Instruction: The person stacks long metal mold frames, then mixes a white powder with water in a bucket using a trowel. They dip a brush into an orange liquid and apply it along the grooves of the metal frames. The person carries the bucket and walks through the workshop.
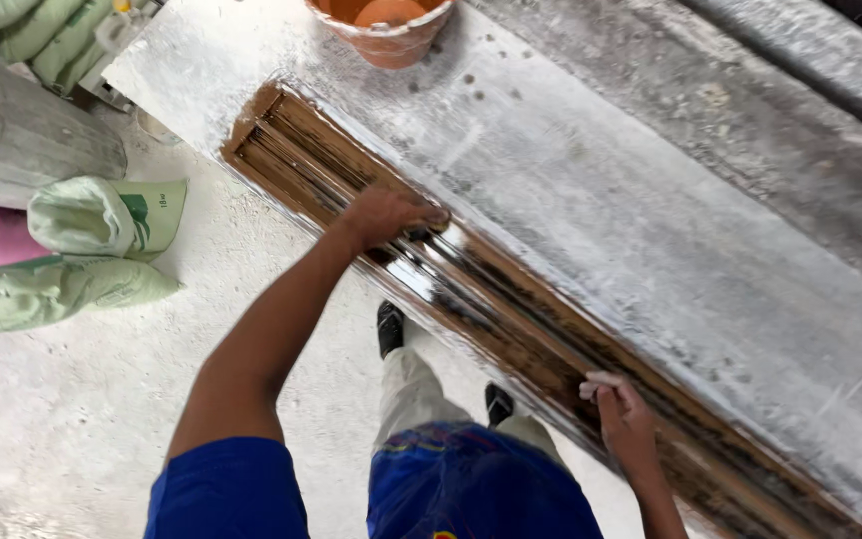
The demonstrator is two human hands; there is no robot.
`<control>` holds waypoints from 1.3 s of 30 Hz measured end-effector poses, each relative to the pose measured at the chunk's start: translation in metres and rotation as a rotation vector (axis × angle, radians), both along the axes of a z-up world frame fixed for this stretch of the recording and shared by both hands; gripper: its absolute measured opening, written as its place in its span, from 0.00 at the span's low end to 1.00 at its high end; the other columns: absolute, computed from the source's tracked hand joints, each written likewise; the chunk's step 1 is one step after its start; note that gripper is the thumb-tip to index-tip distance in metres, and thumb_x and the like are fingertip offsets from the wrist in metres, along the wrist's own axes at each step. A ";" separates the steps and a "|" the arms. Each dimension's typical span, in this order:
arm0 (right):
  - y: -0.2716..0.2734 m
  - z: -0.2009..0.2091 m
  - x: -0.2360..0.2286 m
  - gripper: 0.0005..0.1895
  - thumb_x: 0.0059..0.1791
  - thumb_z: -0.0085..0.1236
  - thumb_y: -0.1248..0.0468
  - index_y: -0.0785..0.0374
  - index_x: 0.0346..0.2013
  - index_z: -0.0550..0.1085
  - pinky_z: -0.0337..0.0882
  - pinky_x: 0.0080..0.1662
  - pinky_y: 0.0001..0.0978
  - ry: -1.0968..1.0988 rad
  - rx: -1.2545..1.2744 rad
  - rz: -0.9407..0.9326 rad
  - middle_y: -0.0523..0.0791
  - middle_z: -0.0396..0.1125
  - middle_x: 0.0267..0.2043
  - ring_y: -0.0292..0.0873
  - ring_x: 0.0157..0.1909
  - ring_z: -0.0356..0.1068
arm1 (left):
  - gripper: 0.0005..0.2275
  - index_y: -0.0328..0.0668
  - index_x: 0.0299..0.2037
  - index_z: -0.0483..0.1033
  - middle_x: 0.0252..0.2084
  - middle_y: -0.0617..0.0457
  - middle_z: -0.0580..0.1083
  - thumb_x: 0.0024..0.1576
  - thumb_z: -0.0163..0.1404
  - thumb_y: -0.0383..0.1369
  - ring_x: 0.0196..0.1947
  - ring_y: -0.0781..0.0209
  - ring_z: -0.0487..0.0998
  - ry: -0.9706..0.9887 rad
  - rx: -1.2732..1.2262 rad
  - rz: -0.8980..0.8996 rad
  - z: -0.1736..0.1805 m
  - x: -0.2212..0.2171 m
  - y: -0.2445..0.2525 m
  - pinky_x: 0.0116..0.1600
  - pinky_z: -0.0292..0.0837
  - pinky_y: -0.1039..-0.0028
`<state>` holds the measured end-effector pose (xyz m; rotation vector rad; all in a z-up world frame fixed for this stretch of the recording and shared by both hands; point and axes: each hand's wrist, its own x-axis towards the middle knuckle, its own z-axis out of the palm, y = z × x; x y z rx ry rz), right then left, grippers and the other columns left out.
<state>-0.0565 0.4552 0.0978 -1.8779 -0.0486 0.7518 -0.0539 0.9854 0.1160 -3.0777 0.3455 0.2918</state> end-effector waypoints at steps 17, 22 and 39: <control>0.228 0.077 -0.059 0.16 0.57 0.43 0.61 0.65 0.52 0.76 0.76 0.52 0.37 -0.036 -0.130 0.083 0.50 0.76 0.45 0.44 0.49 0.76 | 0.19 0.72 0.62 0.72 0.50 0.55 0.79 0.60 0.54 0.38 0.43 0.49 0.83 0.104 0.025 0.306 0.077 -0.010 0.285 0.45 0.79 0.58; 0.219 0.077 -0.067 0.16 0.56 0.44 0.61 0.65 0.52 0.76 0.73 0.53 0.35 -0.078 -0.177 -0.026 0.48 0.76 0.44 0.42 0.49 0.75 | 0.17 0.65 0.58 0.76 0.44 0.52 0.81 0.57 0.57 0.41 0.41 0.51 0.83 0.222 -0.122 0.229 0.072 0.013 0.308 0.46 0.78 0.59; 0.116 0.062 -0.144 0.15 0.56 0.45 0.62 0.65 0.53 0.76 0.74 0.53 0.36 0.000 -0.235 -0.366 0.48 0.77 0.43 0.42 0.49 0.76 | 0.15 0.48 0.53 0.76 0.42 0.49 0.81 0.59 0.56 0.41 0.37 0.55 0.84 0.555 -0.780 -0.002 0.006 0.058 0.000 0.45 0.81 0.63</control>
